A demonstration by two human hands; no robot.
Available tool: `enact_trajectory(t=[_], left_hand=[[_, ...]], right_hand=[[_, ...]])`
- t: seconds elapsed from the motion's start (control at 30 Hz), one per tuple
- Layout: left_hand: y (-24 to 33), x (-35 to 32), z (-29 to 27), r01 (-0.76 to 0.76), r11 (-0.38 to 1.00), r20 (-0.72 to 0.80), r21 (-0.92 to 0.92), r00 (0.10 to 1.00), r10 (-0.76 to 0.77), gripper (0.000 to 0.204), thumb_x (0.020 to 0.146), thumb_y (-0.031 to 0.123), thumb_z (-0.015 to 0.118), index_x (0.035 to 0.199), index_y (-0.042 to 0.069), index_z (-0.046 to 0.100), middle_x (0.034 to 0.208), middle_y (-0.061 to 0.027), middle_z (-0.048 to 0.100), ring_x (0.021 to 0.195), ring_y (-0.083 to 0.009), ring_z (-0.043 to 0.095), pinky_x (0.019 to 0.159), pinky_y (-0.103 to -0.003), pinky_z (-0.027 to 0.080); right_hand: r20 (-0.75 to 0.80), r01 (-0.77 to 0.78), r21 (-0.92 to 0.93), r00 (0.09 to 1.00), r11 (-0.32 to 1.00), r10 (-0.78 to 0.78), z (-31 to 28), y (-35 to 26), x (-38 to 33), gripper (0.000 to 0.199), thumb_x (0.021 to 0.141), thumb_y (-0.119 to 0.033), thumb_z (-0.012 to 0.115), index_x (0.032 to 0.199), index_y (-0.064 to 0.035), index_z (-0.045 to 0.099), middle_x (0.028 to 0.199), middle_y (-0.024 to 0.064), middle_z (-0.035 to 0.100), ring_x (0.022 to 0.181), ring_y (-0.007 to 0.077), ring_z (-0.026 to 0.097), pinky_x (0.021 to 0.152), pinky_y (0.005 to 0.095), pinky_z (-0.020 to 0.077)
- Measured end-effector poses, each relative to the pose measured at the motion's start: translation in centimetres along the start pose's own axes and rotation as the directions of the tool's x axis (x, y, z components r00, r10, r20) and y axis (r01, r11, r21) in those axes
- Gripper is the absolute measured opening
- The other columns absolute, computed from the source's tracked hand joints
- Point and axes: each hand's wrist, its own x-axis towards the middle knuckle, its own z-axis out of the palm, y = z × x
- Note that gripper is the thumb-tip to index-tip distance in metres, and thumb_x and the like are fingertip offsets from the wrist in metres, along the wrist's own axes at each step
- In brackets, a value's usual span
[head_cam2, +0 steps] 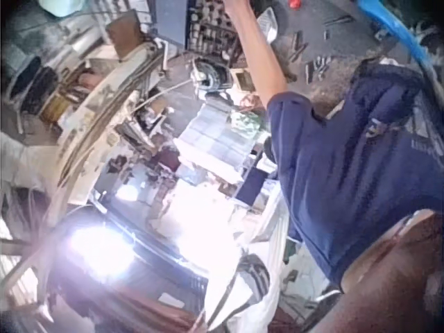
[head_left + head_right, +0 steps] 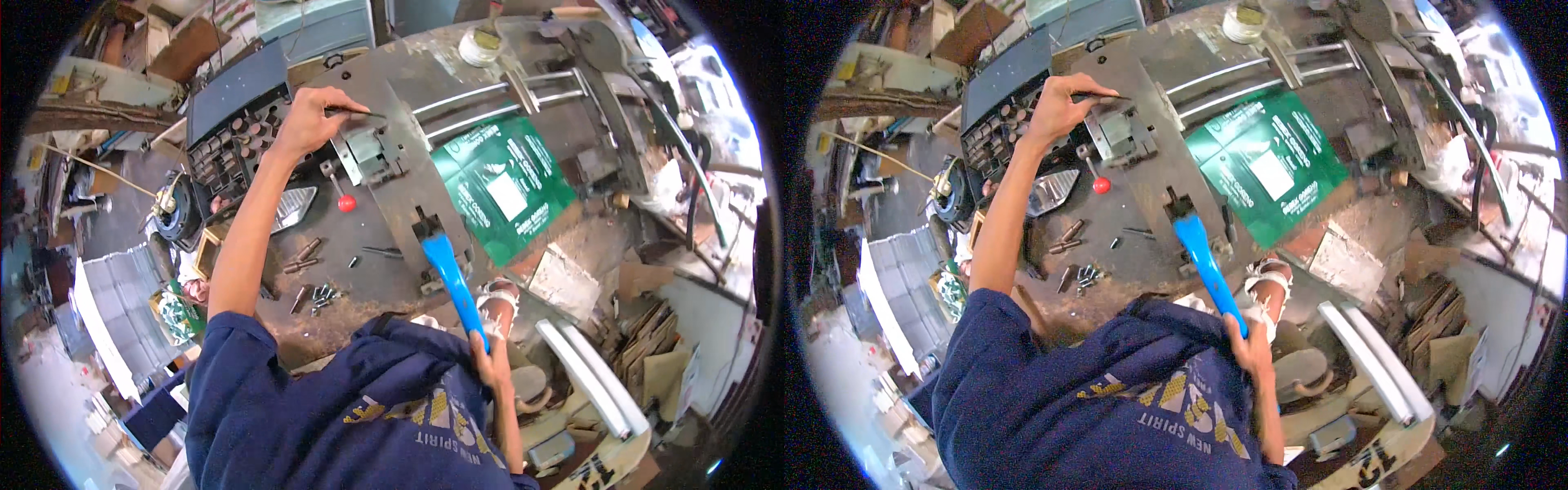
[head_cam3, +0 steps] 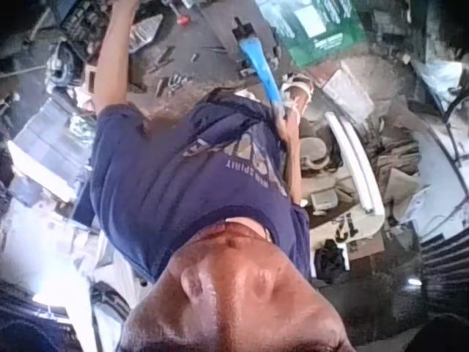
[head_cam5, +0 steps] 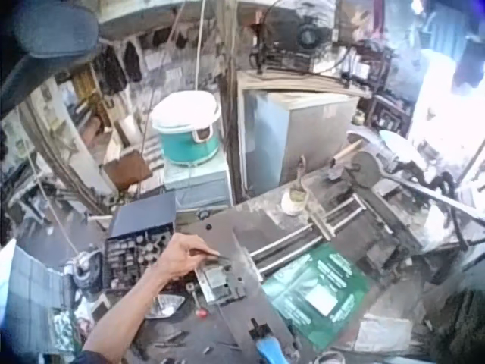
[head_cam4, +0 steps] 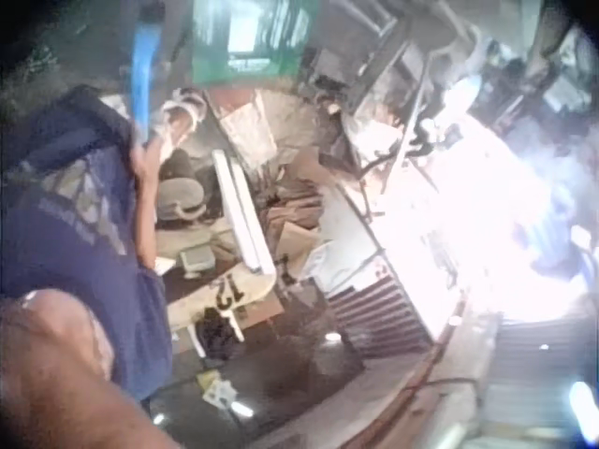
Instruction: The person shapes metal strips using a manual bender and a cutting shear, then inserts and hammers the bent strips into slots on a die cutting board using a mallet.
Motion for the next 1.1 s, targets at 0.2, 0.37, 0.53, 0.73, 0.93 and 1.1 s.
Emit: enact_trajectory(t=[0.2,0.37,0.53,0.73,0.93,1.1], left_hand=[[-1.6,-0.9,0.7,0.046,0.999,0.050,0.006,0.998,-0.046,0.027,0.074,-0.006,0.069,0.097,0.007,0.078,0.082,-0.0115,0.070,0.077,-0.0267,0.065,0.072,-0.034,0.050],[-2.1,-0.7,1.6,0.068,0.998,0.043,0.006,0.997,-0.069,0.029,0.074,-0.008,0.070,0.098,0.007,0.078,0.082,-0.0111,0.071,0.077,-0.0247,0.065,0.073,-0.034,0.051],[-2.4,-0.8,1.7,0.016,1.000,0.038,-0.003,0.999,-0.016,0.026,0.074,-0.003,0.070,0.097,0.008,0.077,0.081,-0.0113,0.068,0.079,-0.0302,0.064,0.072,-0.037,0.050],[-2.8,-0.4,1.0,0.000,1.000,0.070,0.008,0.998,-0.001,0.027,0.073,-0.003,0.070,0.097,0.009,0.077,0.081,-0.0110,0.069,0.080,-0.0301,0.064,0.071,-0.037,0.050],[-2.8,-0.1,0.8,-0.021,1.000,0.088,-0.012,0.996,0.022,0.027,0.073,-0.003,0.070,0.096,0.009,0.077,0.081,-0.0107,0.068,0.077,-0.0302,0.062,0.068,-0.037,0.049],[-2.9,-0.4,0.7,-0.025,1.000,0.086,0.002,0.996,0.024,0.027,0.073,-0.003,0.070,0.096,0.009,0.077,0.079,-0.0106,0.067,0.076,-0.0303,0.061,0.067,-0.037,0.048]], right_hand=[[0.194,-0.334,-0.097,0.918,0.938,0.347,-3.0,-6.5,-0.9,0.066,0.092,-0.055,0.057,0.120,0.0047,0.063,0.107,0.0317,0.062,0.111,0.0438,0.055,0.098,0.0477,0.0413],[0.185,-0.344,-0.226,0.904,0.911,0.387,-1.9,-3.3,-1.0,0.064,0.091,-0.054,0.059,0.117,0.0039,0.065,0.107,0.0319,0.061,0.110,0.0431,0.054,0.098,0.0464,0.0412],[0.039,-0.156,-0.082,0.986,0.984,0.160,-0.8,-0.5,-1.5,0.061,0.091,-0.052,0.059,0.111,0.0054,0.065,0.103,0.0310,0.061,0.103,0.0427,0.054,0.095,0.0485,0.0415],[0.090,-0.178,-0.117,0.978,0.977,0.189,-1.1,-2.1,-0.4,0.061,0.092,-0.051,0.058,0.110,0.0066,0.065,0.102,0.0301,0.060,0.103,0.0426,0.054,0.094,0.0488,0.0409],[0.133,-0.147,-0.135,0.977,0.980,0.165,-0.9,-0.6,-0.5,0.060,0.092,-0.049,0.058,0.113,0.0071,0.064,0.105,0.0308,0.060,0.105,0.0435,0.054,0.095,0.0496,0.0405],[0.125,-0.123,-0.119,0.982,0.985,0.138,-1.2,-0.9,-0.8,0.058,0.093,-0.047,0.059,0.113,0.0071,0.064,0.110,0.0306,0.059,0.107,0.0445,0.053,0.097,0.0496,0.0402]])
